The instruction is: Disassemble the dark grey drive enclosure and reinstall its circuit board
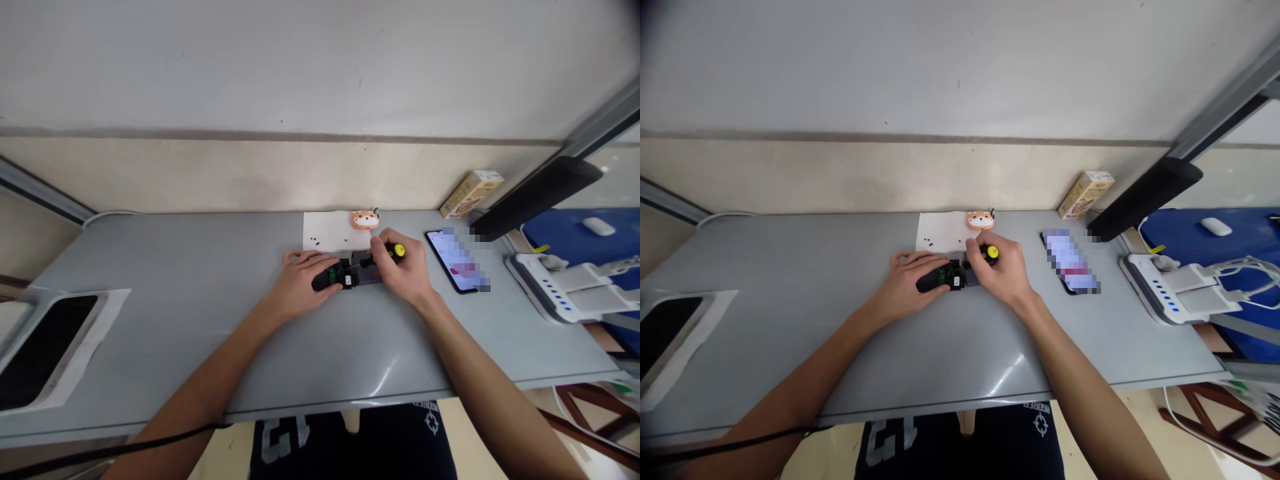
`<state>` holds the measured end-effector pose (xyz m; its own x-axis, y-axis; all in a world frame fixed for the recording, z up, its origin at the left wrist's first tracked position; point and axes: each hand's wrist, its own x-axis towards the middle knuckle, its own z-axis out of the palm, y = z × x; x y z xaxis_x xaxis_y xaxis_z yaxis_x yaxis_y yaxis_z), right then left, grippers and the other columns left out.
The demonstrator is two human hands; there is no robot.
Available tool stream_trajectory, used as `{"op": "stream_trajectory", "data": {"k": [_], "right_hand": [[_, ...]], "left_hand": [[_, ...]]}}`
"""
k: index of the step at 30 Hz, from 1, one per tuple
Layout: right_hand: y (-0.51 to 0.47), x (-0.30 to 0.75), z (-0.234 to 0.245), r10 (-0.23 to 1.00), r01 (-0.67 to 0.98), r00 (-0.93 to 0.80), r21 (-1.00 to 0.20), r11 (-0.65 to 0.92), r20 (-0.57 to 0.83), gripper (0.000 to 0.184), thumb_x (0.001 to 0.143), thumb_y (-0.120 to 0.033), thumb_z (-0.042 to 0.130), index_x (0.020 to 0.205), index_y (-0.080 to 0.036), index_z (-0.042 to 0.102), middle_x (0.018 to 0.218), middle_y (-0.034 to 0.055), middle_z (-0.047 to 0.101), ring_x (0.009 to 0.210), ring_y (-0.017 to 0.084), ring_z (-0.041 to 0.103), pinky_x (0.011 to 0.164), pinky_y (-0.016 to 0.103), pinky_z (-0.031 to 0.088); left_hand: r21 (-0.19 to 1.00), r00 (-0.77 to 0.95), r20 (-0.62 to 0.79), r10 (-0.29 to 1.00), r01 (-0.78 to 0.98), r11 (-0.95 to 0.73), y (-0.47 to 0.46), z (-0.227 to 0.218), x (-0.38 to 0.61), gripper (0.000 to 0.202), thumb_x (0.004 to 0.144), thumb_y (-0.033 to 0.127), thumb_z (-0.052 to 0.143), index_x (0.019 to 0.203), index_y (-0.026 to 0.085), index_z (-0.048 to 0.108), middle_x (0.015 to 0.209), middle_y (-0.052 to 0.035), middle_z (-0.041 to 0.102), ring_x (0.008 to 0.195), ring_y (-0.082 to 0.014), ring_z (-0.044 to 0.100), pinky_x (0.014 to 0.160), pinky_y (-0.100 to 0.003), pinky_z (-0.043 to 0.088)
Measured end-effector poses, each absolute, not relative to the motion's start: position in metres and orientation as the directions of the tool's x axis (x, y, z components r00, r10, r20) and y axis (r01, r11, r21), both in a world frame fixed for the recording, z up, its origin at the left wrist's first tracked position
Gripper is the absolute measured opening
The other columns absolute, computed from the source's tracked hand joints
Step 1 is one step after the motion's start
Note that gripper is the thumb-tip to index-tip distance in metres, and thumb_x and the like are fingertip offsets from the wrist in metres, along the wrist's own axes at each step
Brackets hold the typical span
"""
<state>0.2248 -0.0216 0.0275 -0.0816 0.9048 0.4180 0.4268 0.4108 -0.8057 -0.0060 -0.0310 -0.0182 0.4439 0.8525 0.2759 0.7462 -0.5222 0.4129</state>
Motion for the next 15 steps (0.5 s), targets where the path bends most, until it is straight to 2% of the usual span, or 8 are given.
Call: {"op": "stream_trajectory", "data": {"k": [5, 12, 15], "right_hand": [[-0.016, 0.221, 0.036, 0.904, 0.400, -0.167, -0.810, 0.428, 0.395, 0.036, 0.101, -0.040, 0.053, 0.070, -0.021, 0.051, 0.063, -0.0025, 0.050, 0.058, 0.012, 0.043, 0.059, 0.030, 0.037], [0.003, 0.208, 0.056, 0.829, 0.415, -0.407, -0.731, 0.541, 0.383, 0.033, 0.099, -0.033, 0.051, 0.069, -0.022, 0.042, 0.064, -0.0029, 0.042, 0.062, 0.012, 0.038, 0.060, 0.030, 0.034], [0.008, 0.202, 0.058, 0.823, 0.411, -0.416, -0.727, 0.550, 0.387, 0.034, 0.098, -0.032, 0.051, 0.068, -0.022, 0.038, 0.065, -0.0023, 0.041, 0.064, 0.013, 0.039, 0.061, 0.030, 0.034]], "left_hand": [[0.414, 0.445, 0.263, 0.856, 0.750, -0.517, -0.030, -0.018, -0.007, 0.042, 0.094, 0.044, 0.070, 0.133, 0.029, 0.066, 0.138, -0.0061, 0.070, 0.131, -0.0314, 0.058, 0.111, -0.056, 0.032], [0.412, 0.444, 0.273, 0.854, 0.748, -0.520, -0.031, -0.021, -0.007, 0.043, 0.095, 0.046, 0.068, 0.135, 0.029, 0.065, 0.140, -0.0057, 0.069, 0.133, -0.0318, 0.057, 0.113, -0.056, 0.031], [0.417, 0.441, 0.262, 0.859, 0.751, -0.512, -0.031, -0.020, -0.007, 0.043, 0.095, 0.047, 0.068, 0.135, 0.030, 0.066, 0.140, -0.0058, 0.069, 0.133, -0.0319, 0.057, 0.114, -0.056, 0.031]]}}
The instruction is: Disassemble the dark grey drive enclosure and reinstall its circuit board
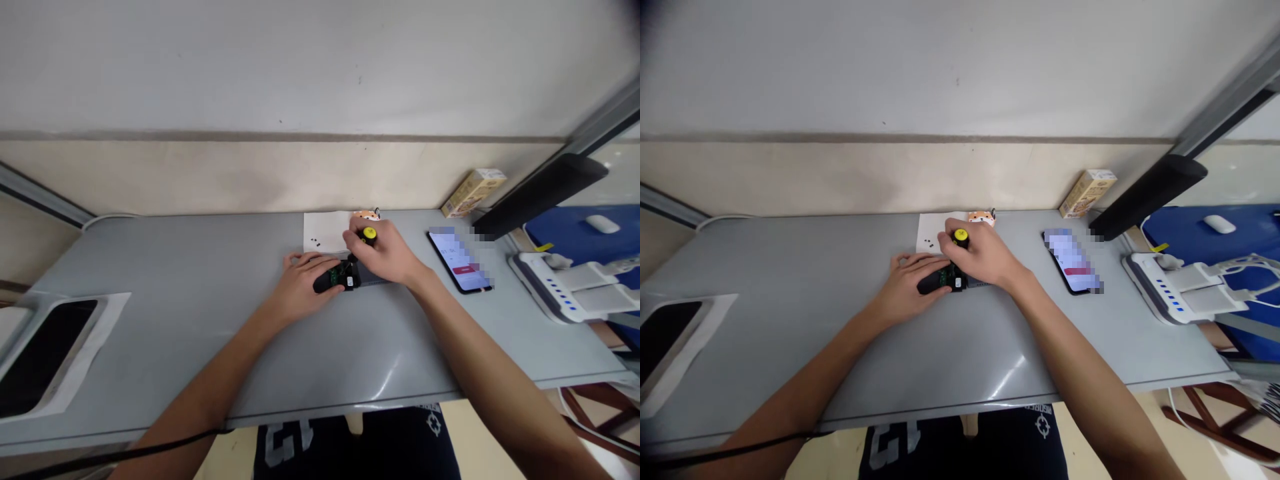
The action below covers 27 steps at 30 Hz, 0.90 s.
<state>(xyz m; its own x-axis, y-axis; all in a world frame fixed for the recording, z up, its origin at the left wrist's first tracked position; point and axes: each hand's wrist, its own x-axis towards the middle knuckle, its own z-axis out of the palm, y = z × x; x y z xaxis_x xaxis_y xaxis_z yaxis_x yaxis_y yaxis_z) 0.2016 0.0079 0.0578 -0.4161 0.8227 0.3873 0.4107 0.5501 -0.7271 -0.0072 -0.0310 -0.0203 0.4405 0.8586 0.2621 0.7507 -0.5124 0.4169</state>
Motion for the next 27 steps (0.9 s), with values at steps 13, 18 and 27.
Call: {"op": "stream_trajectory", "data": {"k": [13, 18, 27], "right_hand": [[0.011, 0.192, 0.022, 0.938, -0.152, -0.126, -0.941, 0.302, 0.322, 0.039, 0.095, -0.064, 0.059, 0.086, -0.026, 0.051, 0.067, -0.0042, 0.053, 0.053, 0.012, 0.049, 0.056, 0.030, 0.044], [0.012, 0.189, 0.026, 0.961, -0.108, -0.124, -0.966, 0.235, 0.248, 0.057, 0.099, -0.076, 0.025, 0.105, -0.031, 0.058, 0.066, -0.0026, 0.047, 0.057, 0.016, 0.049, 0.059, 0.032, 0.046], [0.015, 0.196, 0.022, 0.963, -0.405, -0.143, -0.902, 0.153, 0.228, 0.046, 0.088, -0.054, 0.075, 0.083, -0.026, 0.039, 0.068, -0.0070, 0.048, 0.051, 0.009, 0.045, 0.052, 0.027, 0.039]], "left_hand": [[0.417, 0.447, 0.266, 0.854, 0.746, -0.520, -0.031, -0.020, -0.007, 0.040, 0.097, 0.045, 0.067, 0.134, 0.032, 0.065, 0.139, -0.0047, 0.069, 0.133, -0.0311, 0.058, 0.116, -0.056, 0.030], [0.406, 0.465, 0.257, 0.847, 0.743, -0.532, -0.032, -0.019, -0.007, 0.038, 0.098, 0.046, 0.063, 0.133, 0.030, 0.065, 0.141, -0.0064, 0.068, 0.133, -0.0310, 0.058, 0.117, -0.056, 0.030], [0.376, 0.526, 0.283, 0.802, 0.709, -0.597, -0.032, -0.020, -0.009, 0.022, 0.101, 0.041, 0.061, 0.118, 0.030, 0.071, 0.143, -0.0047, 0.066, 0.132, -0.0291, 0.059, 0.115, -0.055, 0.030]]}}
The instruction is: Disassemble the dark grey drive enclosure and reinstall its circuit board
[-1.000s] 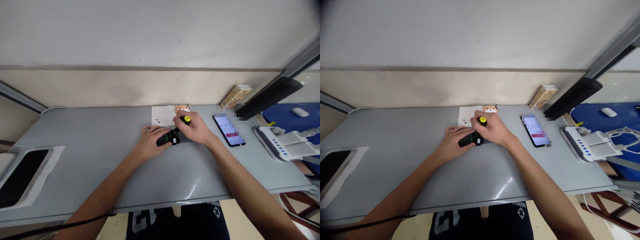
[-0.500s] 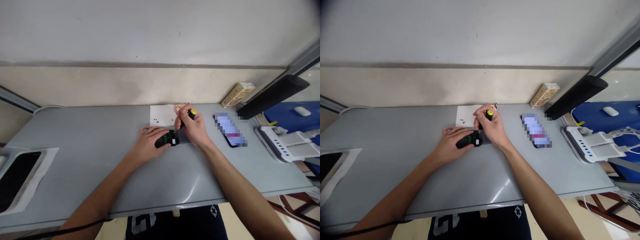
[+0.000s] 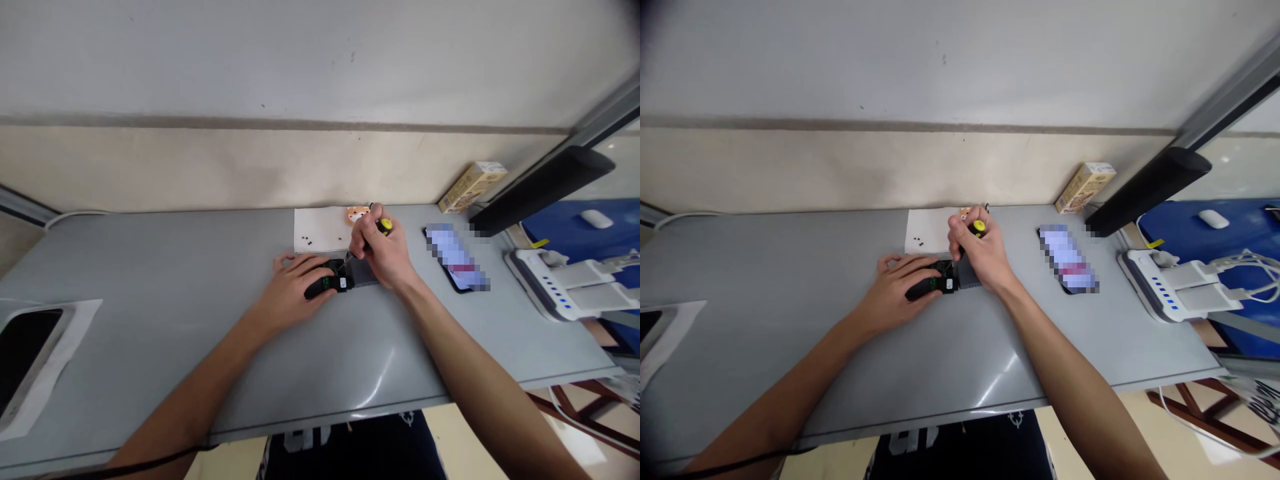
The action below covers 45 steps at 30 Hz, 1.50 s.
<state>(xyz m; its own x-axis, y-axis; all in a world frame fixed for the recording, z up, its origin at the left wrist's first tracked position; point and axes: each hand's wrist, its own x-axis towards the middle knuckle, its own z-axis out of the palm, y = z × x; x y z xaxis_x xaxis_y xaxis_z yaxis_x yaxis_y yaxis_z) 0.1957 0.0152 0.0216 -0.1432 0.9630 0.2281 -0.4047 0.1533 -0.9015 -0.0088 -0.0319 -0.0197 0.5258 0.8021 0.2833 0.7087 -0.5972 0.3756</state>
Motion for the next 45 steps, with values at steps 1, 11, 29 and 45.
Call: {"op": "stream_trajectory", "data": {"k": [1, 11, 29, 45], "right_hand": [[0.016, 0.195, 0.021, 0.966, -0.425, -0.132, -0.893, 0.149, 0.224, 0.046, 0.088, -0.055, 0.074, 0.082, -0.026, 0.039, 0.063, -0.0082, 0.041, 0.048, 0.008, 0.038, 0.049, 0.026, 0.034], [0.015, 0.200, 0.030, 0.952, -0.527, -0.249, -0.849, 0.020, 0.177, 0.037, 0.086, -0.058, 0.074, 0.088, -0.025, 0.057, 0.092, 0.0015, 0.059, 0.078, 0.015, 0.061, 0.071, 0.032, 0.051], [0.017, 0.205, 0.025, 0.952, -0.467, -0.211, -0.878, 0.102, 0.223, 0.045, 0.085, -0.059, 0.076, 0.082, -0.024, 0.048, 0.093, -0.0002, 0.060, 0.072, 0.013, 0.062, 0.069, 0.031, 0.051], [0.017, 0.203, 0.021, 0.950, -0.411, -0.194, -0.900, 0.147, 0.244, 0.045, 0.086, -0.057, 0.075, 0.081, -0.024, 0.045, 0.076, -0.0039, 0.059, 0.060, 0.011, 0.056, 0.061, 0.028, 0.047]], "left_hand": [[0.372, 0.526, 0.286, 0.801, 0.710, -0.599, -0.032, -0.020, -0.009, 0.022, 0.101, 0.042, 0.061, 0.117, 0.030, 0.071, 0.143, -0.0050, 0.066, 0.131, -0.0291, 0.060, 0.115, -0.055, 0.030], [0.344, 0.519, 0.312, 0.796, 0.719, -0.604, -0.032, -0.022, -0.009, 0.025, 0.101, 0.041, 0.062, 0.121, 0.028, 0.068, 0.142, -0.0064, 0.067, 0.130, -0.0287, 0.061, 0.116, -0.055, 0.029], [0.325, 0.528, 0.317, 0.788, 0.720, -0.613, -0.031, -0.022, -0.011, 0.023, 0.101, 0.040, 0.063, 0.121, 0.030, 0.068, 0.141, -0.0044, 0.068, 0.130, -0.0275, 0.061, 0.115, -0.055, 0.028], [0.328, 0.532, 0.315, 0.786, 0.716, -0.616, -0.031, -0.021, -0.010, 0.024, 0.101, 0.039, 0.063, 0.122, 0.029, 0.070, 0.140, -0.0050, 0.068, 0.130, -0.0281, 0.061, 0.118, -0.055, 0.029]]}}
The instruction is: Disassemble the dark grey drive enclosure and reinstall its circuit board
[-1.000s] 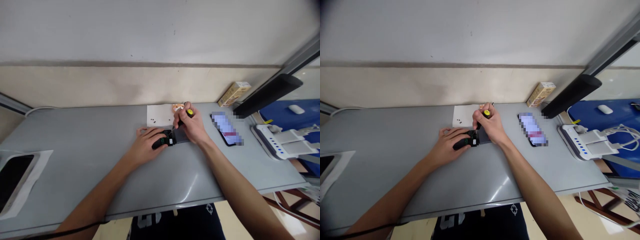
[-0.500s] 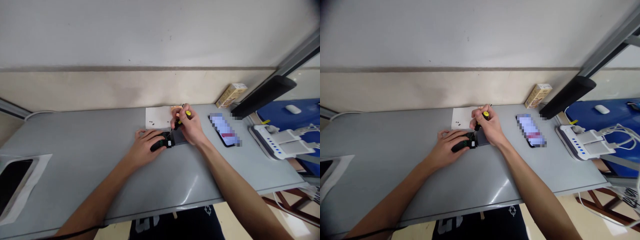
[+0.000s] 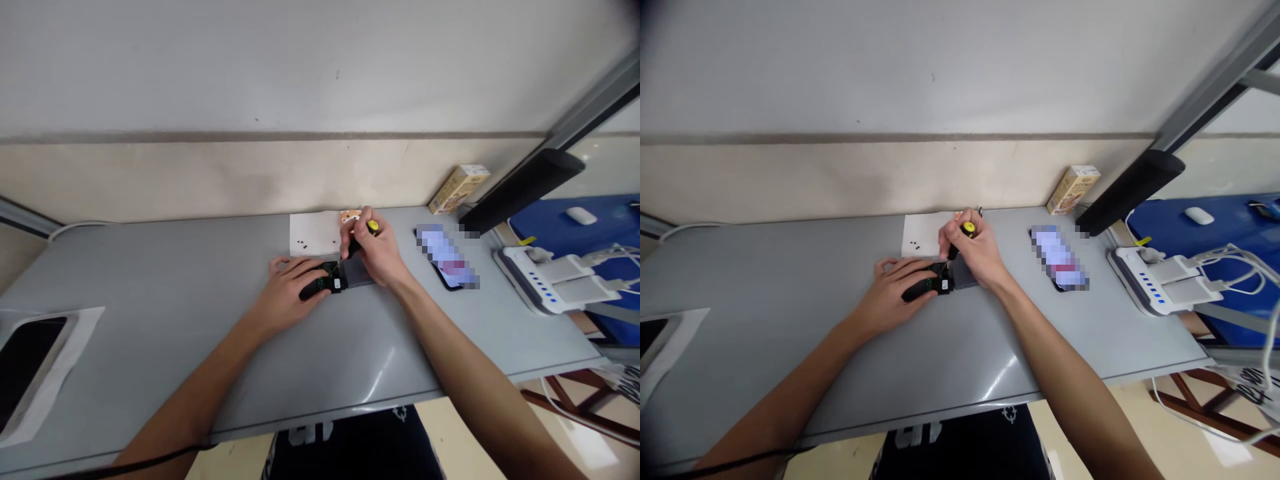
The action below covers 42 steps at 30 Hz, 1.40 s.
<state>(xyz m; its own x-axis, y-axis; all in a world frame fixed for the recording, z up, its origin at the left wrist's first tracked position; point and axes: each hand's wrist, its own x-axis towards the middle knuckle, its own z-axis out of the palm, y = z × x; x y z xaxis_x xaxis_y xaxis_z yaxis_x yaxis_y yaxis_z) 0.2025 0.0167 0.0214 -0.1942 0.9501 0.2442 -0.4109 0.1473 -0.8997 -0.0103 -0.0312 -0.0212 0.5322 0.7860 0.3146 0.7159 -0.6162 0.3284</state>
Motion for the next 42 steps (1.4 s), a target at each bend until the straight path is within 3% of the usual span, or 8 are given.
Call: {"op": "stream_trajectory", "data": {"k": [6, 12, 18, 23, 28, 35, 39, 42], "right_hand": [[0.019, 0.198, 0.027, 0.964, -0.497, -0.196, -0.866, 0.058, 0.177, 0.047, 0.096, -0.072, 0.049, 0.093, -0.026, 0.058, 0.065, -0.0039, 0.045, 0.055, 0.013, 0.045, 0.055, 0.030, 0.043], [0.018, 0.203, 0.027, 0.964, -0.504, -0.215, -0.863, 0.029, 0.158, 0.043, 0.085, -0.062, 0.074, 0.085, -0.024, 0.054, 0.095, 0.0011, 0.060, 0.077, 0.013, 0.063, 0.070, 0.030, 0.052], [0.020, 0.197, 0.018, 0.968, -0.453, -0.114, -0.879, 0.151, 0.224, 0.047, 0.089, -0.068, 0.065, 0.085, -0.025, 0.047, 0.062, -0.0077, 0.041, 0.049, 0.009, 0.042, 0.051, 0.025, 0.038], [0.019, 0.199, 0.028, 0.954, -0.559, -0.250, -0.829, -0.002, 0.166, 0.047, 0.089, -0.070, 0.063, 0.094, -0.023, 0.061, 0.081, 0.0001, 0.055, 0.071, 0.013, 0.058, 0.069, 0.030, 0.051], [0.016, 0.199, 0.024, 0.972, -0.451, -0.151, -0.888, 0.093, 0.178, 0.050, 0.080, -0.060, 0.079, 0.084, -0.025, 0.044, 0.081, -0.0041, 0.056, 0.069, 0.011, 0.059, 0.070, 0.029, 0.051], [0.018, 0.198, 0.026, 0.967, -0.450, -0.151, -0.885, 0.115, 0.203, 0.048, 0.097, -0.070, 0.047, 0.102, -0.025, 0.063, 0.074, -0.0006, 0.053, 0.074, 0.015, 0.056, 0.074, 0.031, 0.049], [0.015, 0.203, 0.029, 0.950, -0.532, -0.255, -0.846, 0.017, 0.179, 0.040, 0.084, -0.060, 0.074, 0.086, -0.025, 0.056, 0.097, 0.0020, 0.065, 0.085, 0.016, 0.066, 0.078, 0.033, 0.053], [0.013, 0.201, 0.027, 0.957, -0.458, -0.203, -0.884, 0.093, 0.206, 0.048, 0.080, -0.054, 0.083, 0.080, -0.025, 0.044, 0.076, -0.0044, 0.060, 0.061, 0.012, 0.059, 0.062, 0.029, 0.048]], "left_hand": [[0.329, 0.522, 0.313, 0.793, 0.724, -0.607, -0.032, -0.020, -0.011, 0.024, 0.101, 0.042, 0.061, 0.121, 0.031, 0.071, 0.139, -0.0057, 0.069, 0.130, -0.0285, 0.061, 0.118, -0.055, 0.029], [0.319, 0.526, 0.317, 0.789, 0.724, -0.611, -0.031, -0.023, -0.011, 0.023, 0.101, 0.040, 0.061, 0.119, 0.029, 0.071, 0.139, -0.0075, 0.069, 0.129, -0.0288, 0.061, 0.117, -0.056, 0.029], [0.302, 0.541, 0.315, 0.780, 0.722, -0.622, -0.032, -0.021, -0.010, 0.022, 0.102, 0.039, 0.060, 0.120, 0.029, 0.068, 0.141, -0.0062, 0.068, 0.130, -0.0280, 0.061, 0.116, -0.056, 0.027], [0.295, 0.536, 0.324, 0.780, 0.726, -0.621, -0.031, -0.021, -0.010, 0.022, 0.102, 0.040, 0.061, 0.118, 0.028, 0.068, 0.139, -0.0069, 0.069, 0.130, -0.0280, 0.061, 0.115, -0.055, 0.028], [0.294, 0.538, 0.316, 0.782, 0.728, -0.619, -0.031, -0.020, -0.010, 0.023, 0.102, 0.041, 0.061, 0.119, 0.028, 0.069, 0.141, -0.0063, 0.068, 0.129, -0.0283, 0.061, 0.114, -0.055, 0.029], [0.285, 0.547, 0.318, 0.775, 0.724, -0.628, -0.032, -0.020, -0.010, 0.025, 0.102, 0.040, 0.059, 0.120, 0.029, 0.071, 0.140, -0.0073, 0.068, 0.128, -0.0294, 0.061, 0.116, -0.056, 0.030], [0.281, 0.551, 0.316, 0.772, 0.723, -0.631, -0.032, -0.020, -0.011, 0.025, 0.103, 0.040, 0.058, 0.121, 0.029, 0.069, 0.143, -0.0082, 0.066, 0.131, -0.0290, 0.059, 0.116, -0.055, 0.030], [0.276, 0.562, 0.304, 0.769, 0.721, -0.636, -0.032, -0.020, -0.011, 0.024, 0.103, 0.039, 0.057, 0.122, 0.029, 0.068, 0.146, -0.0081, 0.064, 0.134, -0.0288, 0.059, 0.116, -0.056, 0.029]]}}
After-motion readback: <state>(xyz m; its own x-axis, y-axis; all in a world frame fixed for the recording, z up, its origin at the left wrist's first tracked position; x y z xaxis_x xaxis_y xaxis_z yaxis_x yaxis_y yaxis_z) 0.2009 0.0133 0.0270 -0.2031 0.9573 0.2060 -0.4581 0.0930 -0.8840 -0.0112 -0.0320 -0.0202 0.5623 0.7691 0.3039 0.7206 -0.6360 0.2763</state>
